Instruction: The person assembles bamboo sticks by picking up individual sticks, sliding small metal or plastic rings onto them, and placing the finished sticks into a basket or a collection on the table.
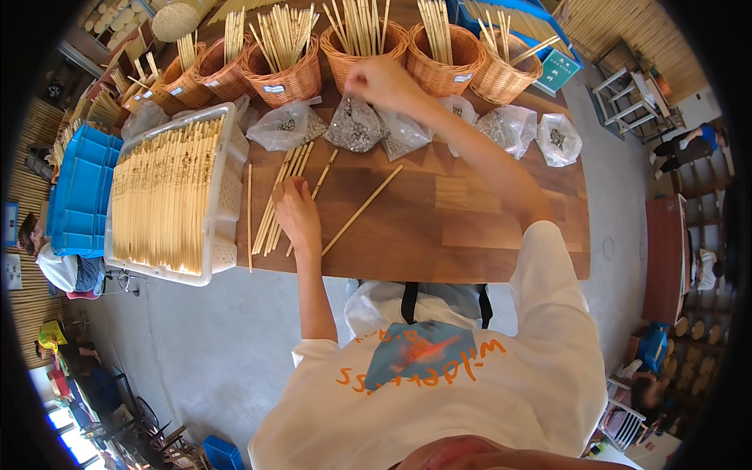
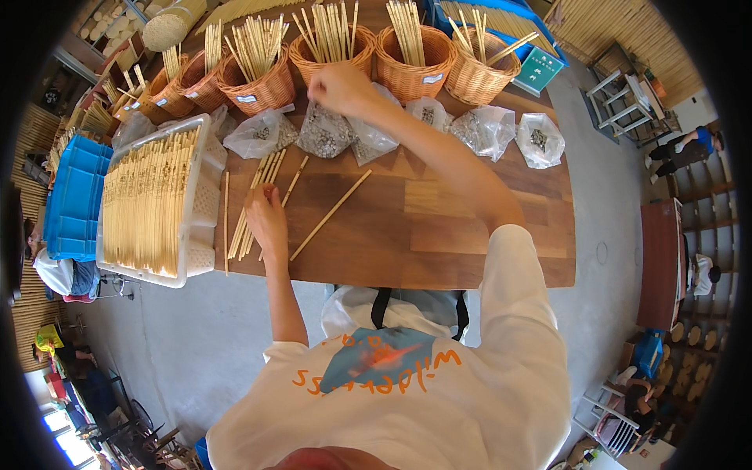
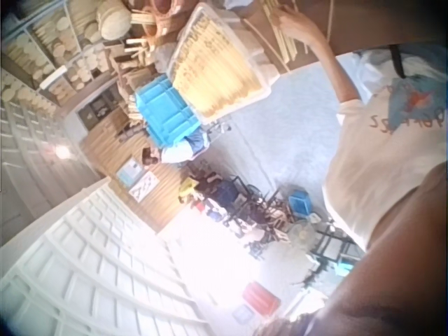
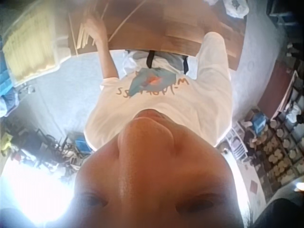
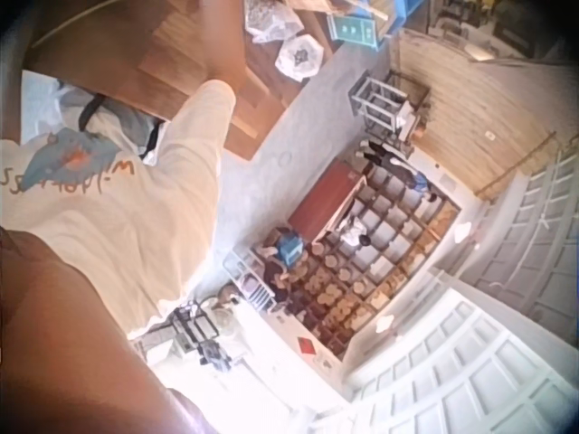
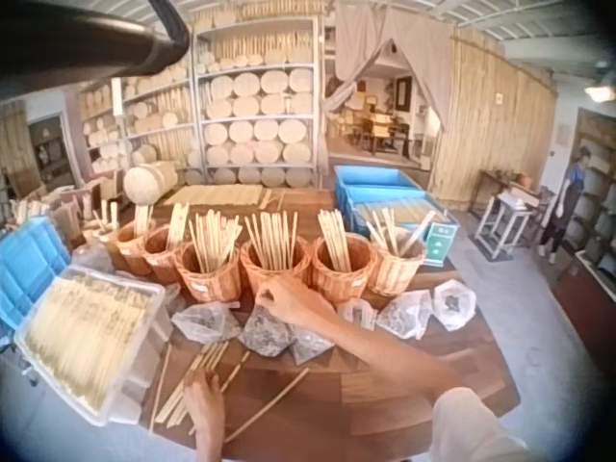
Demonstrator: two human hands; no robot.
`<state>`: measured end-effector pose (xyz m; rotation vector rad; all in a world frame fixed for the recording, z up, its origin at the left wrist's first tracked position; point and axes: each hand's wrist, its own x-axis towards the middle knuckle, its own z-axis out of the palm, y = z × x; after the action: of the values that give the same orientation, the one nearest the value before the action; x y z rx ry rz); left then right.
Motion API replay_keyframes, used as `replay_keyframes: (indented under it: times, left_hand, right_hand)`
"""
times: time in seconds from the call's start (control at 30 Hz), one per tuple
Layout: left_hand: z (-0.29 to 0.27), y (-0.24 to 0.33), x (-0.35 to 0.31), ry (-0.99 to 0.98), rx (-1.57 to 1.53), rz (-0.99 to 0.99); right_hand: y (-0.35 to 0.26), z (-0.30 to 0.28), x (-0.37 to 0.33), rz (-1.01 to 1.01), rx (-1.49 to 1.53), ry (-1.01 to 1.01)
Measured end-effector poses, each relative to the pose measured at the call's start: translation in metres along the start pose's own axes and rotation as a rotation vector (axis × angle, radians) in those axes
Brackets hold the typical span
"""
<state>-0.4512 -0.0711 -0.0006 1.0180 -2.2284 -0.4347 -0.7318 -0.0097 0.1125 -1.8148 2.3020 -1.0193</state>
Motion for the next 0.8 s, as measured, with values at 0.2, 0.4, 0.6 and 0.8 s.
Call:
replay_keyframes:
  times: [0.2,0.4,0.6,0.8]
  left_hand:
    - [0.008,0.011,0.006,-0.049,0.014,0.061]
    - [0.012,0.000,0.005,-0.007,0.147,0.017]
    - [0.015,-0.005,0.009,-0.117,0.174,-0.021]
    - [0.015,0.005,0.012,0.028,0.216,-0.017]
  right_hand:
    - [0.009,0.058,-0.030,-0.043,-0.237,0.111]
    - [-0.009,0.057,-0.017,-0.035,-0.501,-0.013]
    - [-0.012,0.059,-0.017,0.019,-0.542,-0.026]
    - [-0.009,0.058,-0.032,0.006,-0.297,0.265]
